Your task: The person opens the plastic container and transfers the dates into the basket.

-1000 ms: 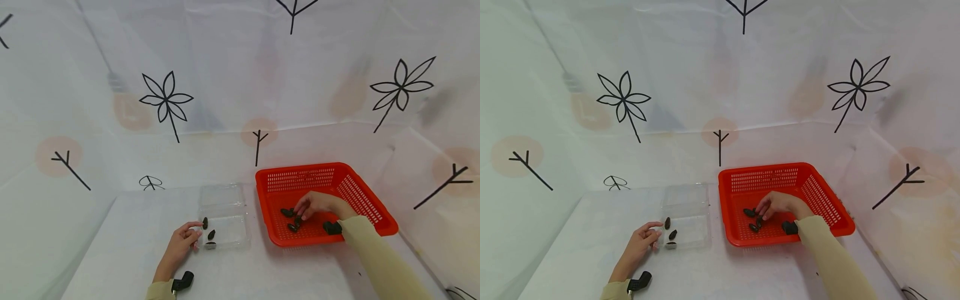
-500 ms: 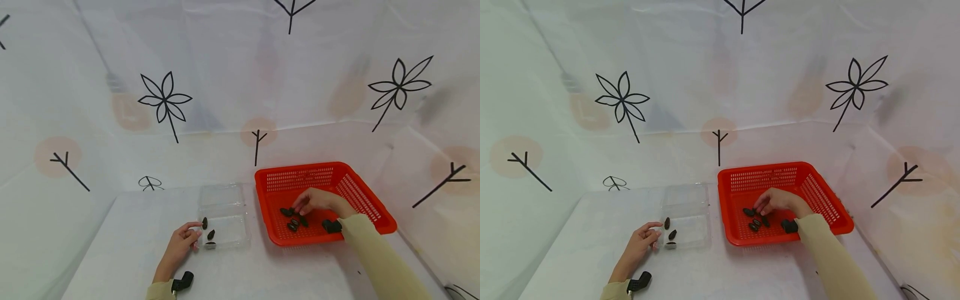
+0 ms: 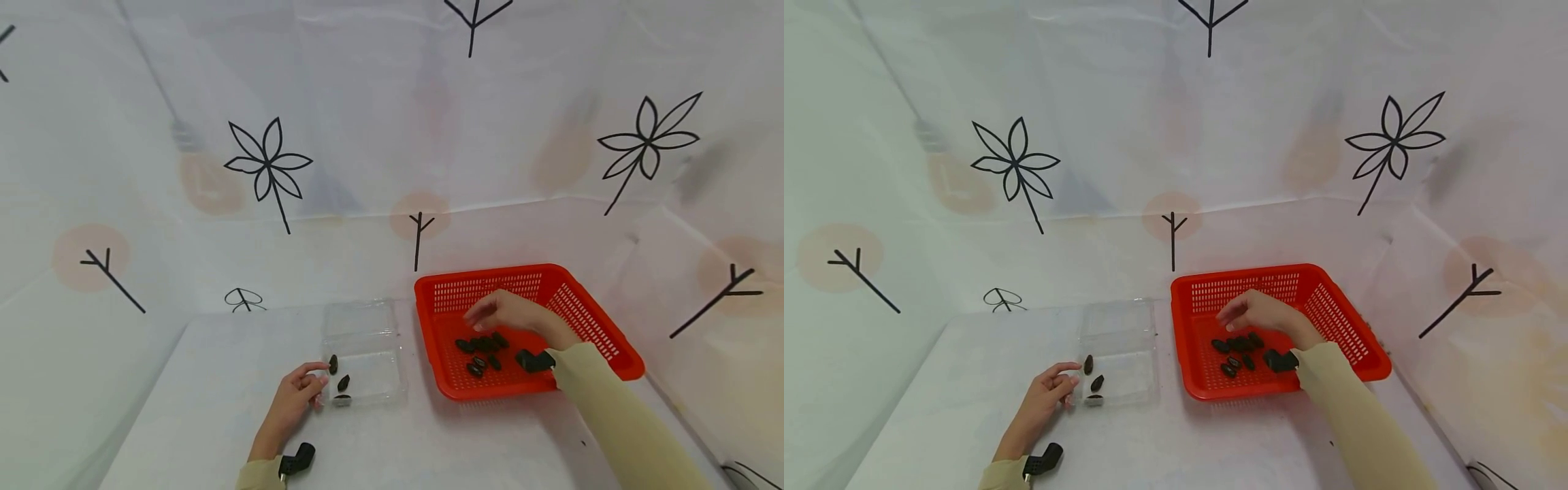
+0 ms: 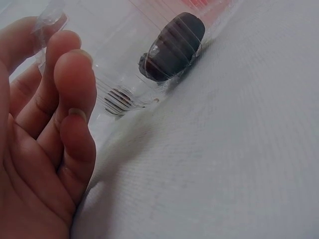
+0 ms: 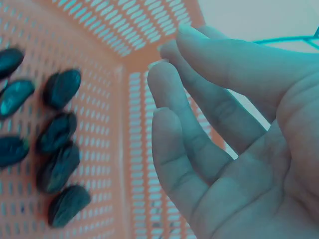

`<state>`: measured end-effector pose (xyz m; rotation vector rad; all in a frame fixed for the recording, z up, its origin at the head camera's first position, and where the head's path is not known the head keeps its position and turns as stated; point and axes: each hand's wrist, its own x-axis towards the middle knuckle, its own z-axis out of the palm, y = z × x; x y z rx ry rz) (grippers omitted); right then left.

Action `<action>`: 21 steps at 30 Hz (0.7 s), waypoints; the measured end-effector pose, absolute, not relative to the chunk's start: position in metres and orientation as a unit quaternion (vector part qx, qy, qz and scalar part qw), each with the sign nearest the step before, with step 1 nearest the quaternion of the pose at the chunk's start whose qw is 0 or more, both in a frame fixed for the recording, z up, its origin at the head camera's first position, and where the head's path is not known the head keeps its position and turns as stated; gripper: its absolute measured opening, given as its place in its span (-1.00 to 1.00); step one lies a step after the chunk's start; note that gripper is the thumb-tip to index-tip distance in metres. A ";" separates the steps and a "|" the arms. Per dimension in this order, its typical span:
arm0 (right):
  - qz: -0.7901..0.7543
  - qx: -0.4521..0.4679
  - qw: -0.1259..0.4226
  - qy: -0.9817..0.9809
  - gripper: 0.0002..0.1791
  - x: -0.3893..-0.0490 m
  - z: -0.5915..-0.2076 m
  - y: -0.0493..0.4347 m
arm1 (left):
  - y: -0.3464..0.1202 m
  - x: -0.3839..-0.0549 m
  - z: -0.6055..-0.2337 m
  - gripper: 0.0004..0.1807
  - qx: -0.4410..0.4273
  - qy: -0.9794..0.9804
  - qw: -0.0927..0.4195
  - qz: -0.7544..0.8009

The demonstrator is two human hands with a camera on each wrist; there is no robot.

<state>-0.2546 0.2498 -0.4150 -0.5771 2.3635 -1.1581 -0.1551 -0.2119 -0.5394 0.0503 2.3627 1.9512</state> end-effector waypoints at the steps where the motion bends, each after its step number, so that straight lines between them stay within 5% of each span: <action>1: -0.421 -0.212 0.218 0.855 -0.74 -0.254 -0.412 0.247 | -0.212 -0.155 -0.539 -0.67 0.017 0.770 0.038 0.636; 21: -0.417 -0.279 0.191 0.844 -0.75 -0.258 -0.392 0.156 | -0.211 -0.155 -0.538 -0.67 0.008 0.764 0.043 0.643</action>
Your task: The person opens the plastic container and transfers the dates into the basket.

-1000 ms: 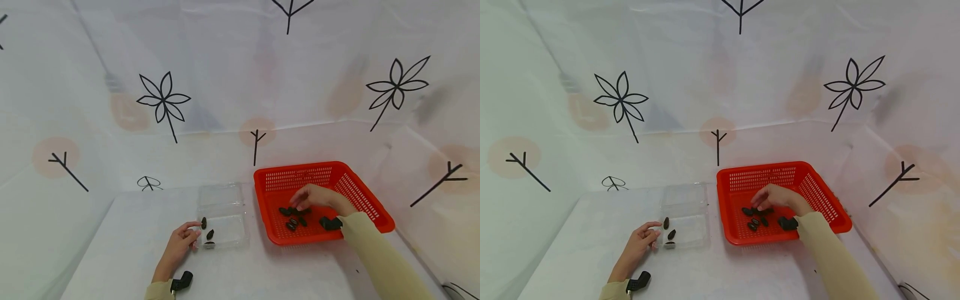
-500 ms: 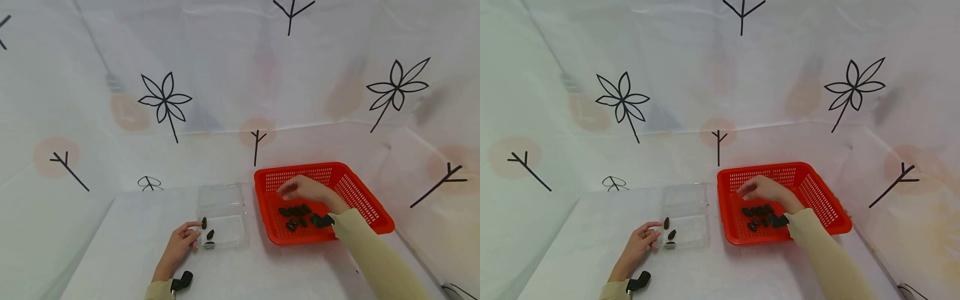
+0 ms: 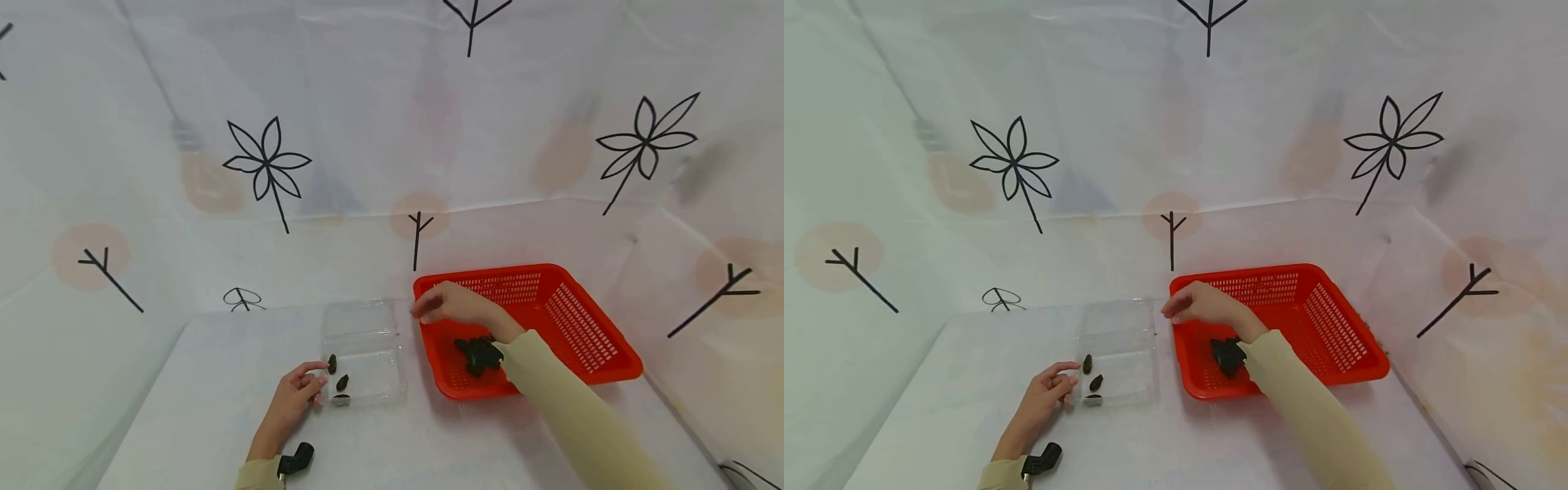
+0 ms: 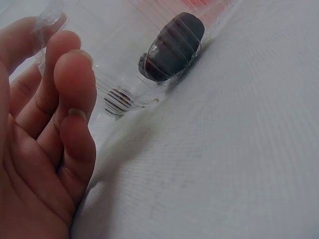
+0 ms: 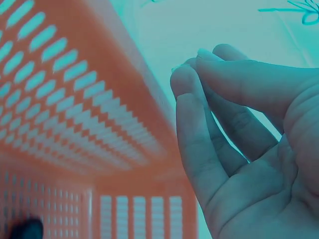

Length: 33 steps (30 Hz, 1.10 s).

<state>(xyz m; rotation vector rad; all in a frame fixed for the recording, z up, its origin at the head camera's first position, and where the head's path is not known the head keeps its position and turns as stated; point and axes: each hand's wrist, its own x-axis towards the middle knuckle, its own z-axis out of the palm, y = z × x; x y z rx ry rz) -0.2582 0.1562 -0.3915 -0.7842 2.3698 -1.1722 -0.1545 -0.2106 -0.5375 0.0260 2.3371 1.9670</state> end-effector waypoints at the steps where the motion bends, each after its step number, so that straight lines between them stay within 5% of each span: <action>1: -0.418 -0.283 0.195 0.841 -0.75 -0.259 -0.392 0.150 | -0.211 -0.154 -0.537 -0.67 0.006 0.764 0.044 0.644; 33: -0.307 -0.335 0.343 0.822 -0.73 -0.252 -0.450 0.003 | -0.211 -0.153 -0.537 -0.68 0.022 0.770 0.031 0.637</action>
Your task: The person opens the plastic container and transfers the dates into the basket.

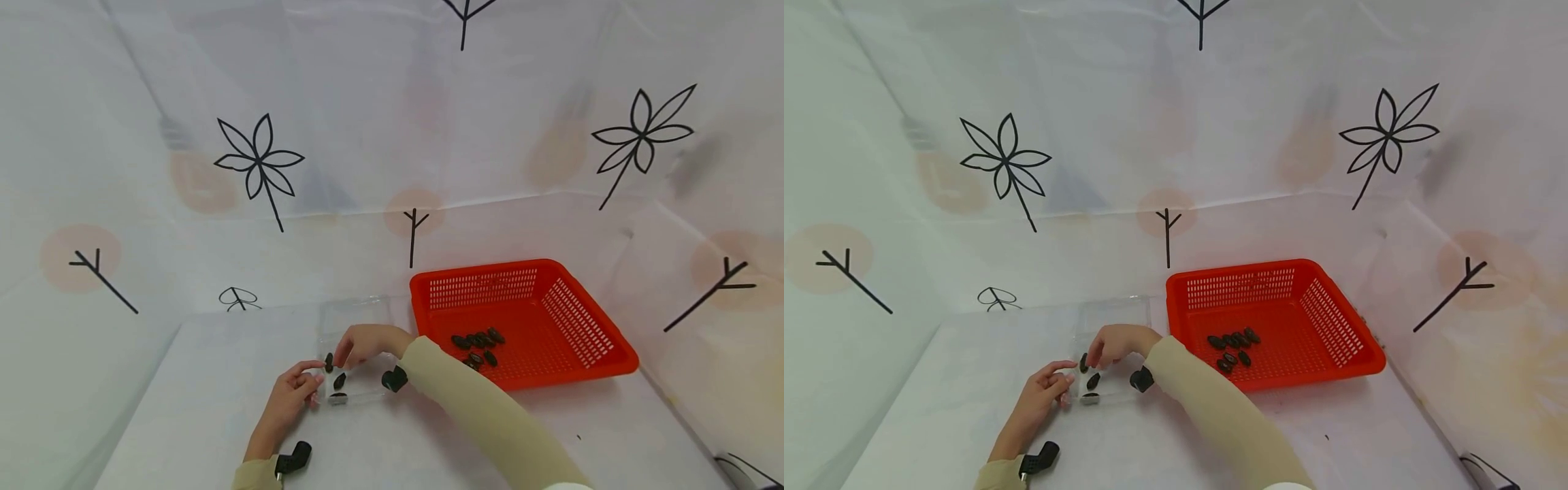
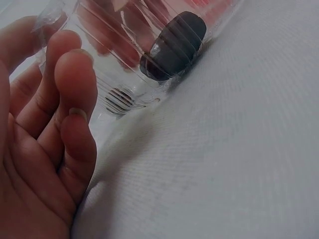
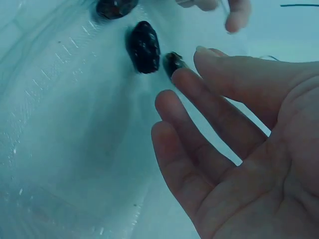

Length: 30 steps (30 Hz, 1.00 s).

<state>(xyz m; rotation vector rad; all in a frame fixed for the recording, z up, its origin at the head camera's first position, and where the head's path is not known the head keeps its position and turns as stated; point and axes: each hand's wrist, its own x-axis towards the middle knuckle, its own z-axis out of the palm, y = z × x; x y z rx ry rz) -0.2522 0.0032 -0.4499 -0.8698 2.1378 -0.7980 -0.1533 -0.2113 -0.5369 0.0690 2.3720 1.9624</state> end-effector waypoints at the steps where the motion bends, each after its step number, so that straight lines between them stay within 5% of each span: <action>1: -0.298 -0.339 0.346 0.823 -0.73 -0.251 -0.452 0.001 | -0.211 -0.153 -0.537 -0.68 0.022 0.769 0.032 0.638; 9: -0.289 -0.344 0.389 0.805 -0.74 -0.240 -0.461 -0.011 | -0.212 -0.155 -0.539 -0.64 0.018 0.765 0.037 0.643; 30: -0.280 -0.327 0.364 0.826 -0.83 -0.231 -0.466 -0.015 | -0.212 -0.156 -0.540 -0.68 0.011 0.765 0.043 0.643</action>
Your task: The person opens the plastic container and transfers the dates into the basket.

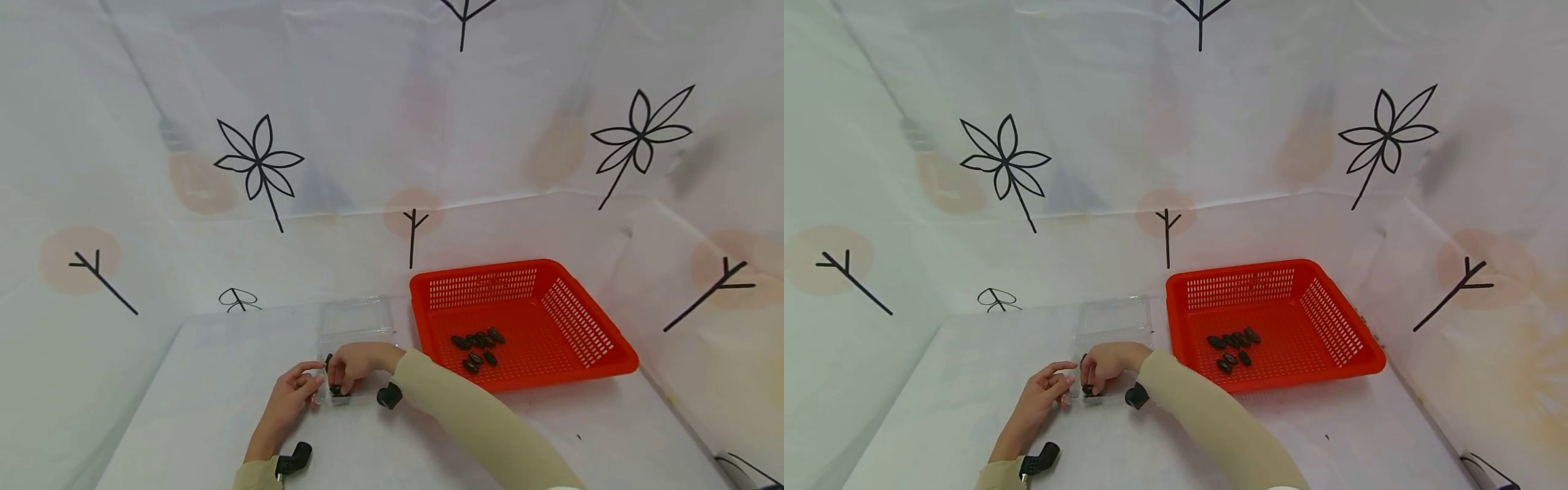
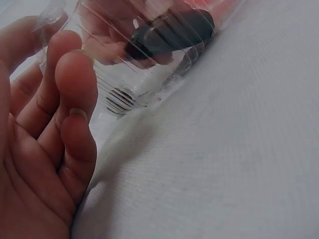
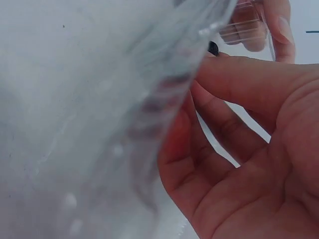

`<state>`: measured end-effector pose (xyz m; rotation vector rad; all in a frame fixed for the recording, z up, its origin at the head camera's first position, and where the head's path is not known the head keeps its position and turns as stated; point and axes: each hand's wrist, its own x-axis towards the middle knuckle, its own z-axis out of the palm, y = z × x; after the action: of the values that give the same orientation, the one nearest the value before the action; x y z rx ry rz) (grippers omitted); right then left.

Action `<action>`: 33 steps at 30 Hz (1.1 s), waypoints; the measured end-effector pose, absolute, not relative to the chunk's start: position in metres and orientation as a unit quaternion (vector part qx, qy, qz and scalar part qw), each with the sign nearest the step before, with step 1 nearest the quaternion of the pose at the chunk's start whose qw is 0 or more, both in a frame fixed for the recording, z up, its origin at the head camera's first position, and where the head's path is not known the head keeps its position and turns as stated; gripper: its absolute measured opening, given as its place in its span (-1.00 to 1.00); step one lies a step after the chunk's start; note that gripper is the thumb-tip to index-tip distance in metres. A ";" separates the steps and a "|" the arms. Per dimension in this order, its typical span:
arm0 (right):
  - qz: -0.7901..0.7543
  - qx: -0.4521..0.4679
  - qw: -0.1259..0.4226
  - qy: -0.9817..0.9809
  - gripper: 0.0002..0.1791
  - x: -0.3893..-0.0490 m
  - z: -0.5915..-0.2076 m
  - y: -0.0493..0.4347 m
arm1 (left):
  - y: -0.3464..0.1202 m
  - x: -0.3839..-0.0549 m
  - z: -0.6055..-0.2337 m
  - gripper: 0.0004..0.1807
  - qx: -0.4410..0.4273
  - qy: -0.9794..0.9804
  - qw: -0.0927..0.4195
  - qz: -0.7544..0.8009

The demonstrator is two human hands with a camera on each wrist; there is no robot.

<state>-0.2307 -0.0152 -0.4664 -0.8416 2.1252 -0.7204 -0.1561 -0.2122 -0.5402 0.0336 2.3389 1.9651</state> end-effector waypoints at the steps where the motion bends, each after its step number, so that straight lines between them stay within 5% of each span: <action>1: -0.282 -0.329 0.363 0.825 -0.83 -0.231 -0.466 -0.014 | -0.212 -0.156 -0.540 -0.68 0.012 0.765 0.043 0.642; 33: -0.383 -0.332 0.320 0.800 -0.80 -0.247 -0.413 0.070 | -0.212 -0.155 -0.539 -0.65 0.010 0.763 0.049 0.644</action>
<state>-0.2468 0.0703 -0.4134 -0.8721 2.1040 -1.0079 -0.1547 -0.2123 -0.5386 0.0300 2.3261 1.9629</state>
